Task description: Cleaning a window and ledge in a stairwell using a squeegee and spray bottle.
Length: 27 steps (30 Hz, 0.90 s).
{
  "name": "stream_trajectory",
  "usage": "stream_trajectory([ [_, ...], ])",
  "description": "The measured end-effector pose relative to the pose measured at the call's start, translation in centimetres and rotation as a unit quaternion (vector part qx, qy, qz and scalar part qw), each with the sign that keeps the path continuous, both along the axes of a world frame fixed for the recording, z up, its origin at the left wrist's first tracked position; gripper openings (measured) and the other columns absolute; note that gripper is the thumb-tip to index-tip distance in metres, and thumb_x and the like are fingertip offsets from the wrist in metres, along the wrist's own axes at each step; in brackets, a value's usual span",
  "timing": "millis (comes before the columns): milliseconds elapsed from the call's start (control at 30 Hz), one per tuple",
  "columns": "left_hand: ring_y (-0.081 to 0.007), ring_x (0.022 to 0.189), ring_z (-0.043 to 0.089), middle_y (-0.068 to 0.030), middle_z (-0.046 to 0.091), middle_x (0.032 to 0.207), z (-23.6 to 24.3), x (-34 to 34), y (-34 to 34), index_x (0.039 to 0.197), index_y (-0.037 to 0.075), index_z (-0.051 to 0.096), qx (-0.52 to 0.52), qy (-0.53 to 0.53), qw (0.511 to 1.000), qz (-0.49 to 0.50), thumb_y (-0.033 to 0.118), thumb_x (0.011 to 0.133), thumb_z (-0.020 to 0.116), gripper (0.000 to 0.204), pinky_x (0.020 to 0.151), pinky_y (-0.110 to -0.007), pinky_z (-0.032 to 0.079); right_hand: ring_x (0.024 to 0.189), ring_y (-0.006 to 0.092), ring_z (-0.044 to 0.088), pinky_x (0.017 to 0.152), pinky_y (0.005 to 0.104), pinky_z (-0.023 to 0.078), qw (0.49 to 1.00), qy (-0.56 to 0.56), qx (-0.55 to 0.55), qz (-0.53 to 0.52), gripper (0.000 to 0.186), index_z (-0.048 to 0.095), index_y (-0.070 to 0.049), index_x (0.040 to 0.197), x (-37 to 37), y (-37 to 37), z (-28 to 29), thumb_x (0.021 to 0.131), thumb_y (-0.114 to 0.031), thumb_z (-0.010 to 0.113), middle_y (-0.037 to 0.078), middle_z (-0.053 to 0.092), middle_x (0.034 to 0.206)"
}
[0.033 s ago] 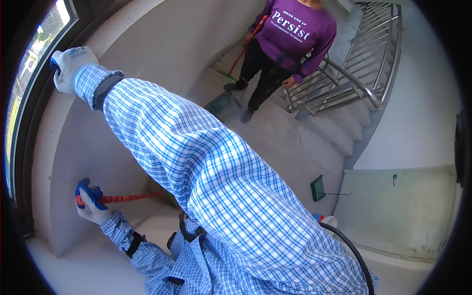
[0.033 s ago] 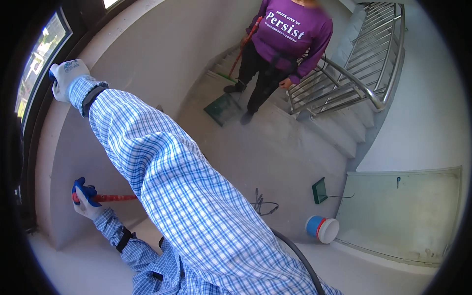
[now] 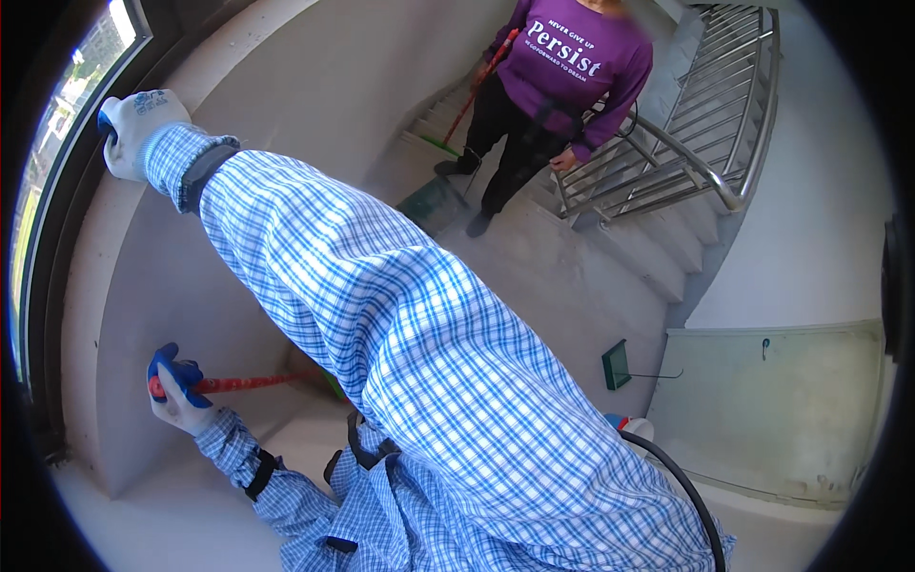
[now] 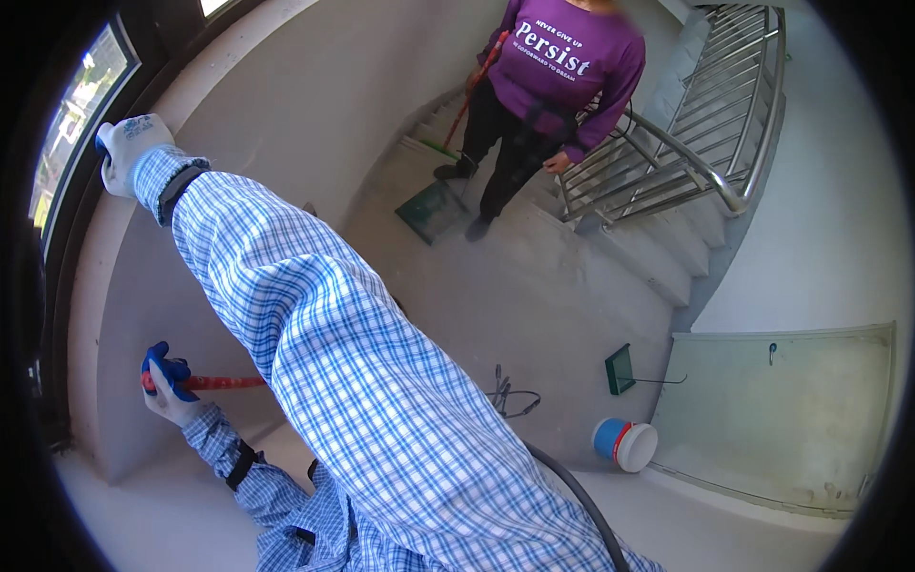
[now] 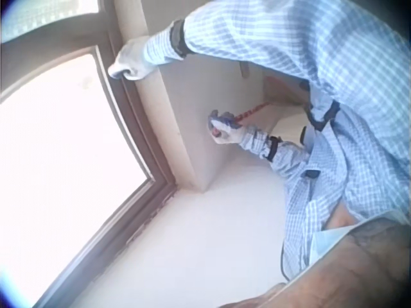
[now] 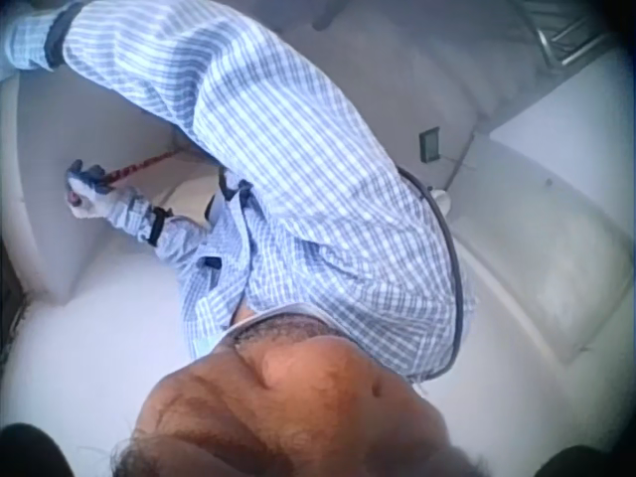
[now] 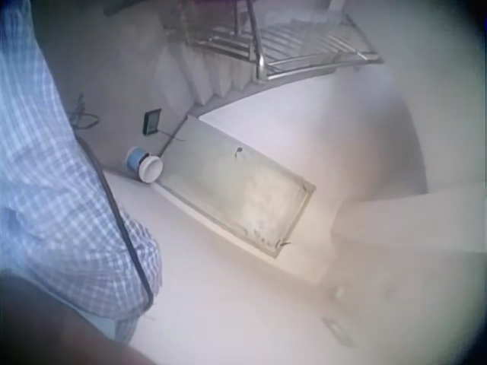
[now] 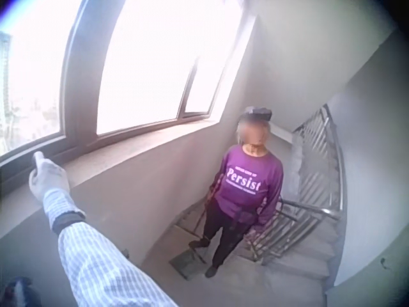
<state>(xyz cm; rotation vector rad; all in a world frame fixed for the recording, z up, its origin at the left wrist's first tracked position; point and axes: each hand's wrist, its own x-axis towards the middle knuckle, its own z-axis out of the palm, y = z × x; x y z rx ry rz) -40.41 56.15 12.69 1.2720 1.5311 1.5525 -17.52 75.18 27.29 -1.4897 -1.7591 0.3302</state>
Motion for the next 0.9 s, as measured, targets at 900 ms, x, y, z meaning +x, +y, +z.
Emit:
stream_trajectory([
  [900, -0.004, 0.056, 0.05, 0.0014, 0.059, 0.069, 2.6, 0.4, -0.9, 0.089, 0.0, 0.071, -0.002, -0.107, 0.987, 0.116, 0.014, 0.094, 0.064, 0.017, 0.05, -0.021, 0.038, 0.112, 0.0256, 0.067, 0.1, 0.04, 0.049, 0.986, 0.022, 0.142, 0.081, 0.045, 0.058, -0.006, 0.126, 6.2, 12.8, -3.9, 0.084, -0.02, 0.068, 0.018, 0.069, 0.118],
])
